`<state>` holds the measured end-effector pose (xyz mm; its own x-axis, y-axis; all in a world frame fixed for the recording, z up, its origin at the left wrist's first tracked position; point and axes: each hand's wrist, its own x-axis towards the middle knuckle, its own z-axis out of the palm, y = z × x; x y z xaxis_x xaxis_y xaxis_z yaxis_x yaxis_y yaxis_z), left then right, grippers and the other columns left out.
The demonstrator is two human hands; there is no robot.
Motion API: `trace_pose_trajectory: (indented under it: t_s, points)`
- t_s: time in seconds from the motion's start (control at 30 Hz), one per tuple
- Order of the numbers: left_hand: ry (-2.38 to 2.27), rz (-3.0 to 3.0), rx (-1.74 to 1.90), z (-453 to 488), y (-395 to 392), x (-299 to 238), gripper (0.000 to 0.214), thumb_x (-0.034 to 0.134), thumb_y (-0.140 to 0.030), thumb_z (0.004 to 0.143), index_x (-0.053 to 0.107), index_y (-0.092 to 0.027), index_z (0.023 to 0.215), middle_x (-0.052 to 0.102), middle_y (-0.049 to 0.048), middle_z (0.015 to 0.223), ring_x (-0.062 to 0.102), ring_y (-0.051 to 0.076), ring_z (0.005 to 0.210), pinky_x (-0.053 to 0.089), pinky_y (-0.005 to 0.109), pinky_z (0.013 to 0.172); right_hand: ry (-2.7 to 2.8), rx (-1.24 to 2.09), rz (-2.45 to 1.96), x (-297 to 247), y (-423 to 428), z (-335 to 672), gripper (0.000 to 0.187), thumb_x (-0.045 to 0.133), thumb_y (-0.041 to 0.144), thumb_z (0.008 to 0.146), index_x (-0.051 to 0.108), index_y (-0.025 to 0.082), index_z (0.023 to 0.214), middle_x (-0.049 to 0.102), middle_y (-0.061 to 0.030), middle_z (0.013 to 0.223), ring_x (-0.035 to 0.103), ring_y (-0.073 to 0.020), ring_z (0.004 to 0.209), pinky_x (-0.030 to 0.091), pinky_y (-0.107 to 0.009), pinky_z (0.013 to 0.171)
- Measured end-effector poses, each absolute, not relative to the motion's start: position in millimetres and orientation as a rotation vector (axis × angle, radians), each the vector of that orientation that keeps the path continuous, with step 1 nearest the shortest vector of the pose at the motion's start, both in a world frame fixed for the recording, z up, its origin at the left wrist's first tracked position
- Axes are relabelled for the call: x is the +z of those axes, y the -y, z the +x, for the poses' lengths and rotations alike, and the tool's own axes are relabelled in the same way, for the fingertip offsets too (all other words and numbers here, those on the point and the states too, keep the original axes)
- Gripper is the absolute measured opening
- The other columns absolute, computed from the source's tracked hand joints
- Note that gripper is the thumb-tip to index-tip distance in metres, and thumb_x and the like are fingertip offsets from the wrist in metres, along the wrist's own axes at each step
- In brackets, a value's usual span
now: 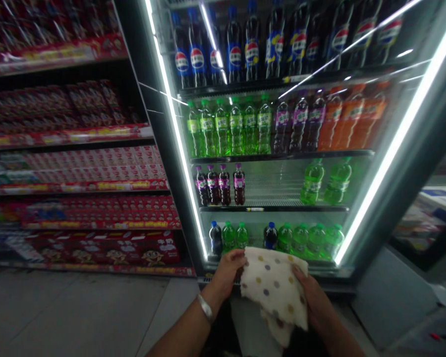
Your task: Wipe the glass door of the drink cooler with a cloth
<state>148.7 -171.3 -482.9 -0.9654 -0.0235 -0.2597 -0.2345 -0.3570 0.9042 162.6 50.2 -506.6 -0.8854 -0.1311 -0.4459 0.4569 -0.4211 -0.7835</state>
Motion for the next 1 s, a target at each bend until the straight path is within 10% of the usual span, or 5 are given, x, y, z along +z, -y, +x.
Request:
trace_pose_trajectory:
  t_s: [0.43,0.83,1.0]
  points:
    - [-1.974,-0.134,2.349,166.7,156.9,-479.4,0.031,0.066,-0.028,0.069,0.067,-0.011,0.095,0.065,-0.002,0.072,0.056,0.007,0.058,0.045,0.026,0.064,-1.244,-2.469,0.562,-501.8,-45.8,160.2,0.069,0.074,0.044,0.075,0.052,0.012,0.132,0.072,-0.0176,0.108,0.071,-0.0334,0.093,0.06,-0.049,0.082]
    - [-2.384,0.237,1.801,174.7,134.2,-474.2,0.08,0.076,-0.04,0.063,0.055,-0.008,0.133,0.063,0.018,0.12,0.061,0.025,0.096,0.052,0.039,0.085,-1.555,-2.462,0.134,-488.3,-26.6,172.5,0.073,0.086,0.049,0.056,0.062,0.019,0.118,0.069,-0.012,0.118,0.065,-0.0325,0.11,0.054,-0.046,0.096]
    - [-2.593,0.205,1.732,171.5,134.2,-471.4,0.055,0.06,-0.023,0.073,0.061,-0.012,0.127,0.067,0.0146,0.119,0.062,0.025,0.106,0.048,0.039,0.099,-1.953,-2.324,-0.01,-502.7,-26.6,170.6,0.069,0.08,0.042,0.059,0.062,0.017,0.12,0.068,-0.0109,0.122,0.063,-0.031,0.115,0.052,-0.044,0.101]
